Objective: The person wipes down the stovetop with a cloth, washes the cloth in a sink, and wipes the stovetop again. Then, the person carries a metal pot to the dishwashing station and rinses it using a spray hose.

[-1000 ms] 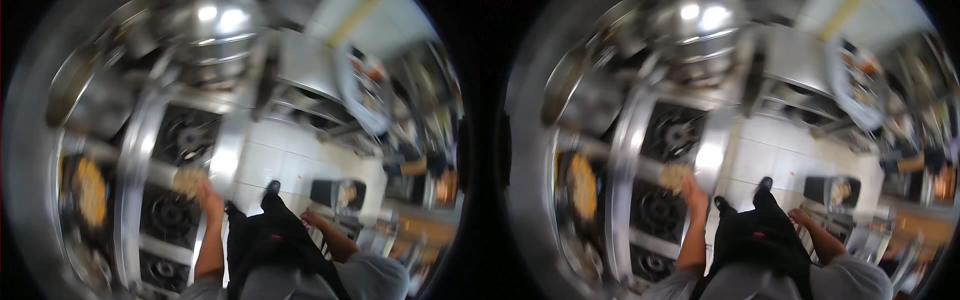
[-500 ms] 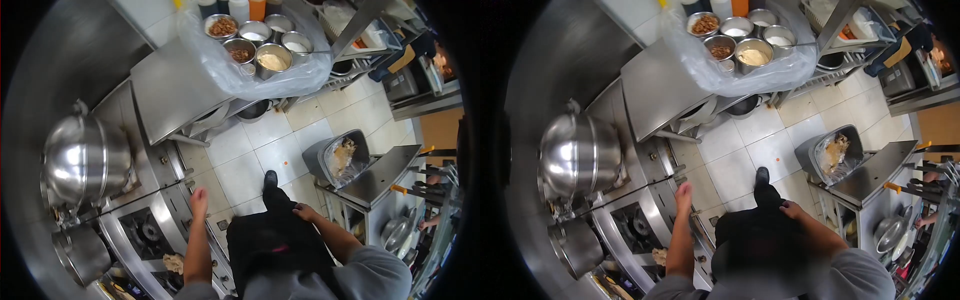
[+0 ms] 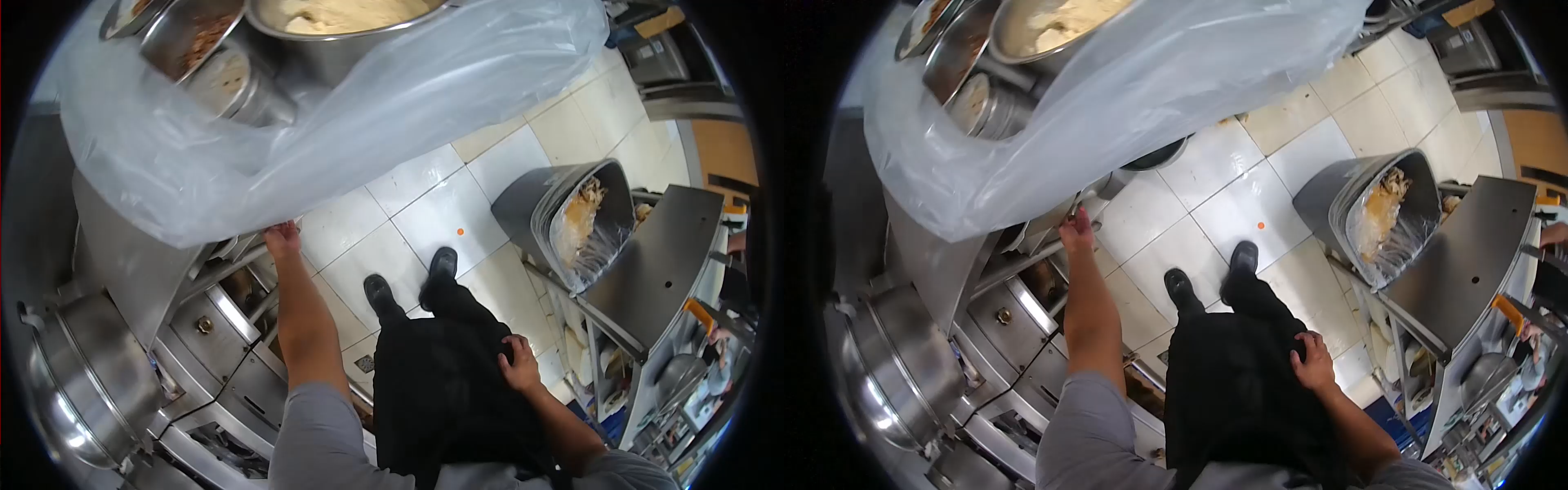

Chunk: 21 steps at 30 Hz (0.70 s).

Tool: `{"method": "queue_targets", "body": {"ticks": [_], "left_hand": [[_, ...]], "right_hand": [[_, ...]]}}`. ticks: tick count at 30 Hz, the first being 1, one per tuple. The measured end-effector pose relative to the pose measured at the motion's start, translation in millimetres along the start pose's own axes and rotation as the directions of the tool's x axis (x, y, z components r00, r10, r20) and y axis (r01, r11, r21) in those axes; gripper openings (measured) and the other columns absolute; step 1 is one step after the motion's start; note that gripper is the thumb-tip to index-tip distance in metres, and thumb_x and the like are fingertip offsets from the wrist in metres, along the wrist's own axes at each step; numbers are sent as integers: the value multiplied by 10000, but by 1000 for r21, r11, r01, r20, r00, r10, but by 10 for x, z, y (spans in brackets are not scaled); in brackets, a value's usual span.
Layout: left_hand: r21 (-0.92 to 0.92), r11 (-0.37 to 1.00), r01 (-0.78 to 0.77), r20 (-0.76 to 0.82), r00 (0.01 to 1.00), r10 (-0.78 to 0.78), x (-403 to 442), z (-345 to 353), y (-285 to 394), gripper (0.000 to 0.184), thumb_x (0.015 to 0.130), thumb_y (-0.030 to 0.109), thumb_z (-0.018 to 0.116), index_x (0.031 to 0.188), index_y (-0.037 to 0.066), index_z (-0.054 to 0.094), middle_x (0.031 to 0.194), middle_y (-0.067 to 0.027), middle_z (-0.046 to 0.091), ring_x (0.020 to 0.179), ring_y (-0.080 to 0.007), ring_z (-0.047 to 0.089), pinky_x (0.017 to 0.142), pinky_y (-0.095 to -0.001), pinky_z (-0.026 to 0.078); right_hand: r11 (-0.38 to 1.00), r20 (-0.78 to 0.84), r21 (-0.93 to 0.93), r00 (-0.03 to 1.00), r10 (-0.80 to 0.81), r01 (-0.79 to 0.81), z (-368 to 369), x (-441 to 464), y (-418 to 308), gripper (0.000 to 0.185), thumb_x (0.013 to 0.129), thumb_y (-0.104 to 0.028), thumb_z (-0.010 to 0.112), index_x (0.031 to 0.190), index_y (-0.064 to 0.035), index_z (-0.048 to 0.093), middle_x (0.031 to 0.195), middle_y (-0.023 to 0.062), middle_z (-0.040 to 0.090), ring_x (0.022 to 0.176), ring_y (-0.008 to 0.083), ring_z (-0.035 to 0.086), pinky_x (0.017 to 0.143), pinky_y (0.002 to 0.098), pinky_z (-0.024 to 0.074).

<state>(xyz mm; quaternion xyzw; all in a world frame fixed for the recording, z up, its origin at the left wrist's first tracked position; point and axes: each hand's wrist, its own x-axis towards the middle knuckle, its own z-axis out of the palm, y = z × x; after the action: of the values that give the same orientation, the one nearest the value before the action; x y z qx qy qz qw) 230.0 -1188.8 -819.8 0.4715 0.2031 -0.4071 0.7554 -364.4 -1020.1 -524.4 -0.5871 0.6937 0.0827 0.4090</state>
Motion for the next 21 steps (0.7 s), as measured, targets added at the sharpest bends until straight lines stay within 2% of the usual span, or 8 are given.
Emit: {"method": "queue_targets", "body": {"ticks": [1, 4, 7, 11, 13, 14, 18, 21], "left_hand": [[42, 996, 73, -12, 997, -72, -93, 44, 33, 137, 941, 184, 532, 995, 61, 556, 877, -68, 624, 831, -243, 642, 858, -453, 575], [121, 991, 57, -95, 994, -46, -525, 331, -35, 103, 944, 178, 527, 932, 80, 559, 810, -41, 585, 801, -235, 635, 870, -436, 573], [184, 980, 71, -198, 980, -33, -519, 64, -151, 88, 942, 173, 526, 948, 93, 562, 797, -26, 551, 789, -210, 617, 899, -461, 560], [255, 967, 31, -187, 982, 18, -892, -49, -220, 91, 941, 93, 479, 996, 67, 547, 836, -39, 524, 856, -226, 635, 930, -467, 550], [194, 981, 30, -26, 999, -25, -895, -288, -278, 98, 920, 32, 460, 965, 78, 534, 852, -27, 524, 867, -218, 625, 891, -439, 560], [155, 986, -69, 29, 997, 65, -679, -640, -392, 213, 882, -34, 441, 1030, 78, 546, 978, -34, 587, 890, -209, 608, 799, -354, 561], [143, 989, -45, 44, 998, 39, -1106, -870, -462, 313, 871, -73, 426, 1114, 81, 550, 1101, -49, 603, 892, -189, 588, 734, -298, 527], [148, 988, -32, 188, 982, 4, -1473, -1153, -412, 352, 879, -70, 439, 1178, 79, 548, 1136, -52, 611, 868, -176, 578, 713, -282, 505]], "right_hand": [[1000, 7, 15, 1000, 15, -15, 30, -33, -16, 395, 805, -205, 669, 1170, -124, 542, 1254, 180, 509, 1154, 385, 528, 982, 445, 450], [999, 1, 15, 1000, 28, -28, 98, -86, -73, 391, 804, -201, 669, 1169, -135, 548, 1272, 182, 504, 1136, 390, 540, 967, 454, 461], [999, -12, 27, 999, 40, -39, 165, -143, -139, 387, 802, -203, 675, 1165, -142, 556, 1281, 182, 502, 1137, 391, 542, 965, 453, 464], [997, 4, 39, 998, 65, -65, 221, -235, -217, 385, 803, -211, 684, 1162, -144, 566, 1274, 179, 509, 1142, 386, 545, 960, 452, 468], [996, 4, 47, 997, 75, -75, 267, -277, -240, 385, 803, -212, 687, 1163, -145, 568, 1271, 178, 511, 1141, 383, 547, 959, 451, 469], [996, -11, 70, 998, 56, -55, 304, -298, -216, 385, 804, -209, 687, 1165, -147, 567, 1269, 177, 513, 1136, 380, 549, 957, 450, 470], [991, 0, 117, 998, 68, -67, 364, -365, -251, 379, 809, -201, 683, 1164, -133, 569, 1246, 180, 527, 1123, 376, 554, 954, 440, 470], [982, -25, 186, 1000, -9, 13, 463, -424, -101, 366, 817, -201, 675, 1157, -115, 574, 1208, 179, 549, 1108, 372, 558, 941, 426, 474]]}}
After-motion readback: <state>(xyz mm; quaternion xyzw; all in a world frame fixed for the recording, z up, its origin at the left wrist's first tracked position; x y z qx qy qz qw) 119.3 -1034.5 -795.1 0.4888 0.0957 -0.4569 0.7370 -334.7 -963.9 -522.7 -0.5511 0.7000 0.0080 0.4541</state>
